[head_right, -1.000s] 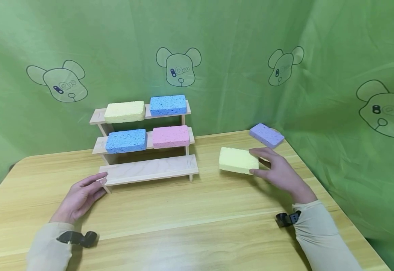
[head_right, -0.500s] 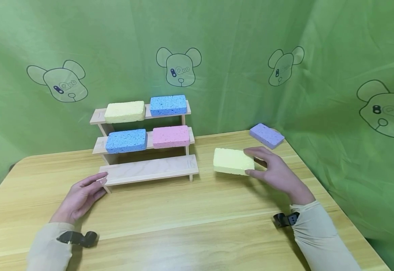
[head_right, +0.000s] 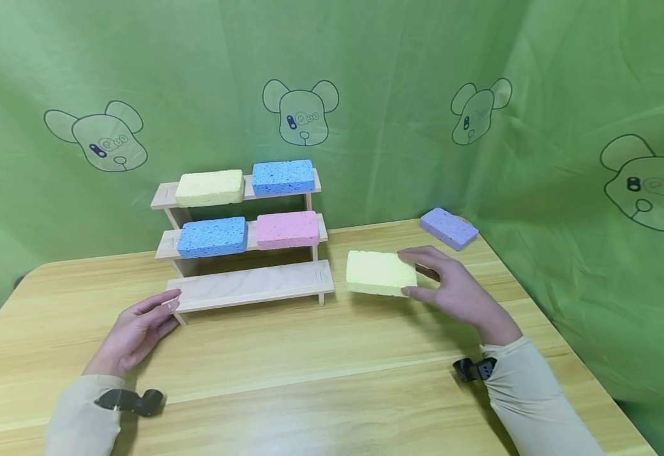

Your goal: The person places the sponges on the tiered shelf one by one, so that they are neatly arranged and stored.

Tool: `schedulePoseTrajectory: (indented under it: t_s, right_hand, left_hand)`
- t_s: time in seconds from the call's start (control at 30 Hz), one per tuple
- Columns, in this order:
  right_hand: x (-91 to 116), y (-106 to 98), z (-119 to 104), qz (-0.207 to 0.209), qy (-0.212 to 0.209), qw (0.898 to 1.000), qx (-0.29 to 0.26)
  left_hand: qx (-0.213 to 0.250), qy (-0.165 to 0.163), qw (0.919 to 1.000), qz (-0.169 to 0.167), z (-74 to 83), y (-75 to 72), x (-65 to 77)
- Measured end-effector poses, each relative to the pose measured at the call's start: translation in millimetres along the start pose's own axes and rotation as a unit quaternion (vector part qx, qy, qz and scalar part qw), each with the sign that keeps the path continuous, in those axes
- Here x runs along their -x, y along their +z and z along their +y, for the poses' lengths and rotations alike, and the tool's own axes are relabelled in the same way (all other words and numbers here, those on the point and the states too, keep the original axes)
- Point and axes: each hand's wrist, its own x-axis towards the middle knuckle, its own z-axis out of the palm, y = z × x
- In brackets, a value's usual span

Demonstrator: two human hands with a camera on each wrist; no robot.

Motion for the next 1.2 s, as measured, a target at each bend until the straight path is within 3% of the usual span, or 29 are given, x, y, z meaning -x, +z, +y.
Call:
schedulePoseTrajectory:
  t_s: [0.33,0.9,1.2]
  right_hand:
    - [-6.6,11.8,-5.2,-0.012,-0.046,0.999,-0.022]
    - [-20.3,29.6,-12.4,-0.033,-0.058,0.997,-0.035]
    - [-28.6,41.0,-21.0,-0.047,-0.042,0.998,-0.03]
  left_hand:
    - [0.0,-0.001,1.0,-0.004,-0.4,-0.3,-0.4]
    - [-0.002,-0.001,1.0,-0.003,1.6,0.1,1.5]
    - [0.002,-0.004,1.0,0.0,1.1,0.5,0.8]
